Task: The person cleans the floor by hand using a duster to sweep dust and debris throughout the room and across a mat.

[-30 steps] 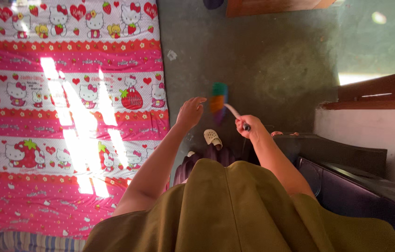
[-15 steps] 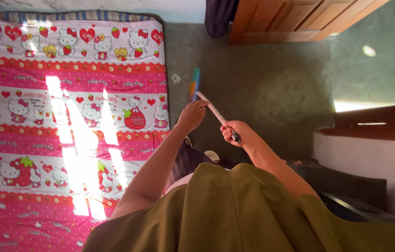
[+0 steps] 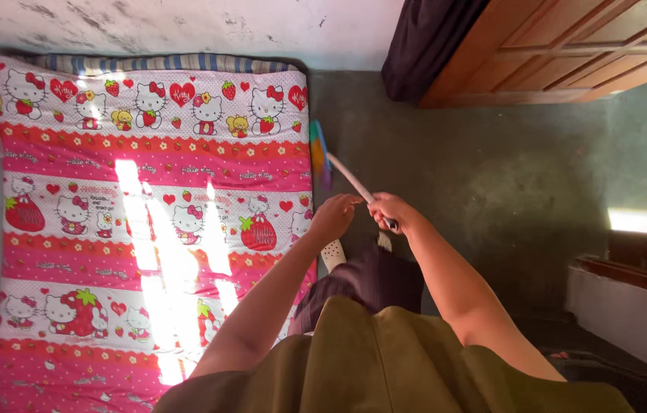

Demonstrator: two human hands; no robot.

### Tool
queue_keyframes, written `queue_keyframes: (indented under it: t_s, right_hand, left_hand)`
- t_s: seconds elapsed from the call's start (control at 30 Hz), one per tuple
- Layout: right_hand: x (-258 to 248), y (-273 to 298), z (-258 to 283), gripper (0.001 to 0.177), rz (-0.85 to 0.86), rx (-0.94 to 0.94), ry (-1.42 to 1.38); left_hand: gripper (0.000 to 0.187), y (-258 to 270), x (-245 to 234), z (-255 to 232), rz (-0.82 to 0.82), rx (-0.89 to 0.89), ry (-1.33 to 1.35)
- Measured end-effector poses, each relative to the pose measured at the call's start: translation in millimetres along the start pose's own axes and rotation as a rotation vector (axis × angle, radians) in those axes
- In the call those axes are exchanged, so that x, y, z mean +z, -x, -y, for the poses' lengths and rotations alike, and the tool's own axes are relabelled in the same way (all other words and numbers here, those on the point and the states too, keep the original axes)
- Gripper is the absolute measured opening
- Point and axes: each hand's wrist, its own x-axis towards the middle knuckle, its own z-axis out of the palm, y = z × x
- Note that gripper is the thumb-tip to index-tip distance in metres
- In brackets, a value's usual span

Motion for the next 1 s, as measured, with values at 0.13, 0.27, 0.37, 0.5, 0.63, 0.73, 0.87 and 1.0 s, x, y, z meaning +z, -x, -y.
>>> queue_keyframes:
  t_s: [0.13, 0.27, 0.37, 0.5, 0.63, 0.73, 0.87, 1.0]
  right_hand:
    - [9.8, -67.7, 58.1, 0.014, -0.09, -0.048, -0.114]
    - [-10.0, -137.7, 97.3, 0.006, -0.046, -0.14, -0.283]
    - [-15.1, -161.2, 90.5, 0.01, 0.019, -0.205, -0.53]
    - [-18.8, -121.4, 54.8, 0.007, -0.11, -0.173, -0.827]
    - [-62.0, -53.3, 6.8, 0.013, -0.219, -0.134, -0.724]
    - [-117.5, 11.5, -21.6, 0.029, -0.245, -0.02, -0.755]
    - [-144.5, 91.6, -41.4, 0.027, -0.371, 0.013, -0.755]
    - [-96.4, 148.5, -14.7, 0.013, -0.559, 0.052, -0.455]
  left_hand:
    - [0.026, -35.6, -18.5, 3.6, -0.031, 0.062, 0.015]
    - [0.027, -68.3, -25.2, 6.9, -0.097, 0.104, 0.025]
    - [0.028, -83.7, -24.9, 7.9, -0.006, -0.024, 0.069]
    - [0.029, -101.6, -18.5, -5.9, 0.041, -0.059, 0.025]
    - [0.029, -108.1, -8.9, -28.0, 0.117, 0.022, 0.024]
    - [0.029, -116.3, 1.9, -46.5, 0.145, 0.14, -0.002]
    - [0.031, -121.4, 10.1, -76.4, 0.275, 0.062, -0.01]
    - [0.03, -140.1, 12.7, -98.0, 0.266, 0.191, 0.012]
